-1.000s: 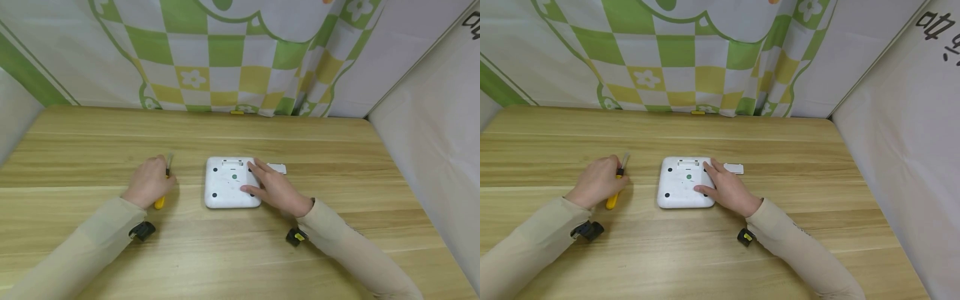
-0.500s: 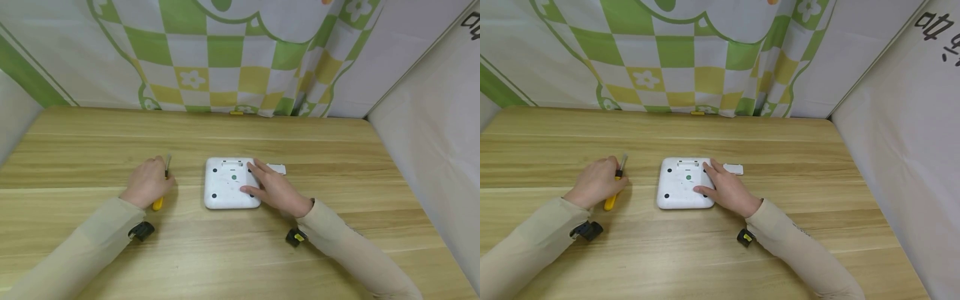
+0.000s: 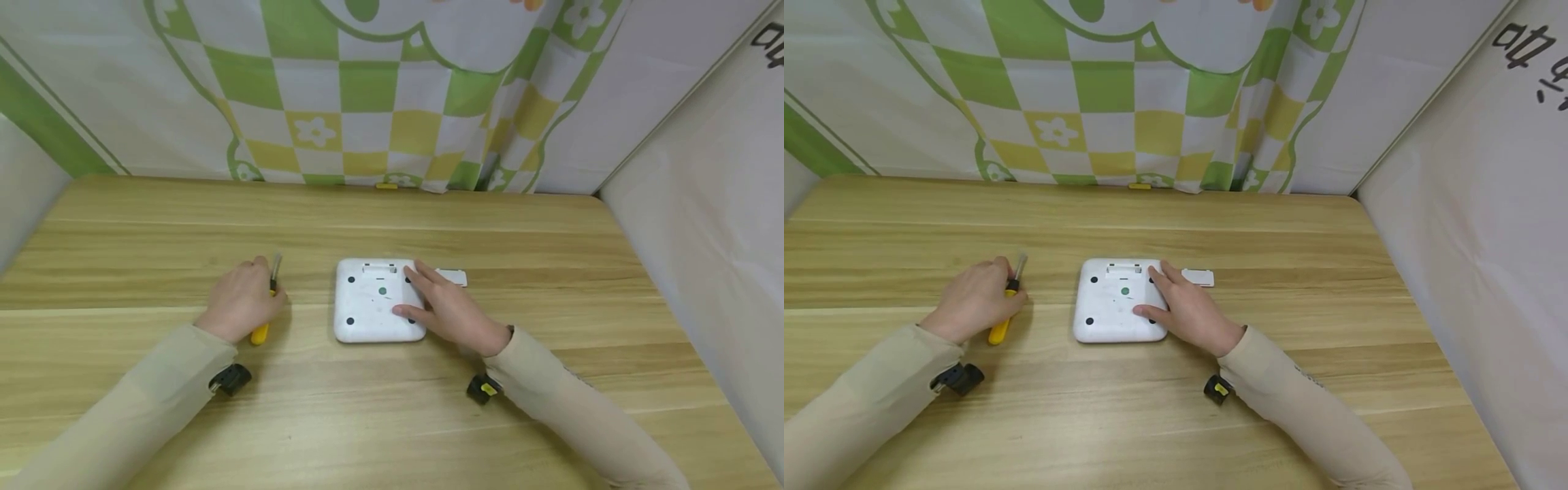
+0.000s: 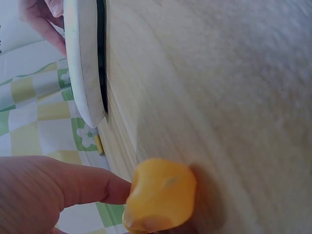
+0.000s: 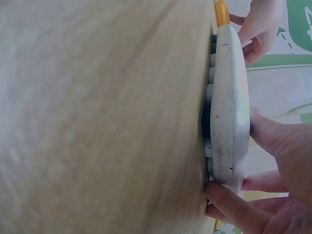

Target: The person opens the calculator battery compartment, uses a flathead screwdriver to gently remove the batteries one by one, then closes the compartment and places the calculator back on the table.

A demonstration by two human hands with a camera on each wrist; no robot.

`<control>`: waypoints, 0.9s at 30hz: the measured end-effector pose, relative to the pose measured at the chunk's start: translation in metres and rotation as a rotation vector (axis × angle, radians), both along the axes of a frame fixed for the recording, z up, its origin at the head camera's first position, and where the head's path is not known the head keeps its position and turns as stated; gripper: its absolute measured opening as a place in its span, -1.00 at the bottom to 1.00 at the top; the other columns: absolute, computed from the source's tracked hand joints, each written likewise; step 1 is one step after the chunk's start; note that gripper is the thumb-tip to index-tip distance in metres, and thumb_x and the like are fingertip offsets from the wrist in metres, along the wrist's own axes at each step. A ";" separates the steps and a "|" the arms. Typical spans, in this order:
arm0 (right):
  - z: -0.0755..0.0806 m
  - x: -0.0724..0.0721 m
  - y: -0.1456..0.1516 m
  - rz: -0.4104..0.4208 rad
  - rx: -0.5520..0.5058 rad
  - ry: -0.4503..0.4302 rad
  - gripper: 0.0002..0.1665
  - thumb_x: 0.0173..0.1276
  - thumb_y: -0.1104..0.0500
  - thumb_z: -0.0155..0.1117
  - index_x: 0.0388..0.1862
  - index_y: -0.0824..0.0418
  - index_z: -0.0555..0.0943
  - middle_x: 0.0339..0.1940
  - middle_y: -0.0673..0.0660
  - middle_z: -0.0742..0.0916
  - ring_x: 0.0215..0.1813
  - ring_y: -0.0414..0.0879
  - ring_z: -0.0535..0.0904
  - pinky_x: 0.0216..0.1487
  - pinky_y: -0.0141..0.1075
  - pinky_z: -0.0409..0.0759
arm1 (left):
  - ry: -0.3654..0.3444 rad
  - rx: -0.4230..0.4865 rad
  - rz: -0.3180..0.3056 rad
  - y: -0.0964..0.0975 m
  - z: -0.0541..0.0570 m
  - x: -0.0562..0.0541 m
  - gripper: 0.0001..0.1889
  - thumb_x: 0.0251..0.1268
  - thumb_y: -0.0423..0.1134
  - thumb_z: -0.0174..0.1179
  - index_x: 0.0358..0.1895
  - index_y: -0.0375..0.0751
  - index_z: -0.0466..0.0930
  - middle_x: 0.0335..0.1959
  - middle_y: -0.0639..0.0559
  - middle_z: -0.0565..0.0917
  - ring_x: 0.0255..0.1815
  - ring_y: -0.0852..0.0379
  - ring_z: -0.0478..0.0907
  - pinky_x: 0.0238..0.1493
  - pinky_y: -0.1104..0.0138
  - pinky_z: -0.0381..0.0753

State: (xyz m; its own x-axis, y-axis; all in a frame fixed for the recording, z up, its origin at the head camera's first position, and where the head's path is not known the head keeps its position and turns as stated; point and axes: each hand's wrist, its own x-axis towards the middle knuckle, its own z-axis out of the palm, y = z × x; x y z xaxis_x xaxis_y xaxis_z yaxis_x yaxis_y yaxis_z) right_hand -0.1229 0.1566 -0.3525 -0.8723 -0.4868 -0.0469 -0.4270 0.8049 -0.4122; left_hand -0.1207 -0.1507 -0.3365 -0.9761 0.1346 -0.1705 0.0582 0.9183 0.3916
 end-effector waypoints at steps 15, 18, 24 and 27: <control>-0.001 0.002 0.000 0.007 0.005 0.027 -0.14 0.30 -0.17 0.25 0.42 0.28 0.29 0.45 0.35 0.31 0.38 0.16 0.37 0.28 -0.05 0.43 | 0.151 0.023 0.010 0.009 0.003 0.005 -0.49 0.23 -0.19 0.12 0.04 -0.60 0.29 -0.18 -0.40 0.35 -0.28 -0.21 0.35 -0.62 0.20 0.40; -0.001 0.002 0.000 0.007 0.003 0.032 -0.14 0.30 -0.17 0.25 0.41 0.29 0.30 0.45 0.35 0.32 0.37 0.17 0.38 0.28 -0.05 0.43 | 0.212 0.066 -0.006 0.011 0.002 0.004 -0.42 0.24 -0.21 0.15 0.16 -0.65 0.26 -0.05 -0.46 0.33 -0.10 -0.30 0.32 -0.43 0.08 0.51; -0.002 0.001 0.000 0.006 0.002 0.032 -0.15 0.31 -0.16 0.24 0.41 0.29 0.30 0.45 0.36 0.32 0.38 0.17 0.37 0.29 -0.05 0.42 | 0.251 0.131 -0.040 0.016 0.000 0.002 -0.42 0.25 -0.26 0.16 0.21 -0.62 0.27 0.06 -0.47 0.32 0.01 -0.31 0.32 -0.13 -0.04 0.49; -0.001 0.000 0.000 0.008 0.002 0.034 -0.15 0.31 -0.16 0.24 0.41 0.29 0.30 0.44 0.36 0.32 0.38 0.17 0.37 0.29 -0.05 0.42 | 0.243 0.149 -0.060 0.018 0.000 0.001 -0.42 0.26 -0.25 0.16 0.23 -0.59 0.26 0.10 -0.45 0.34 -0.01 -0.28 0.36 -0.14 -0.02 0.52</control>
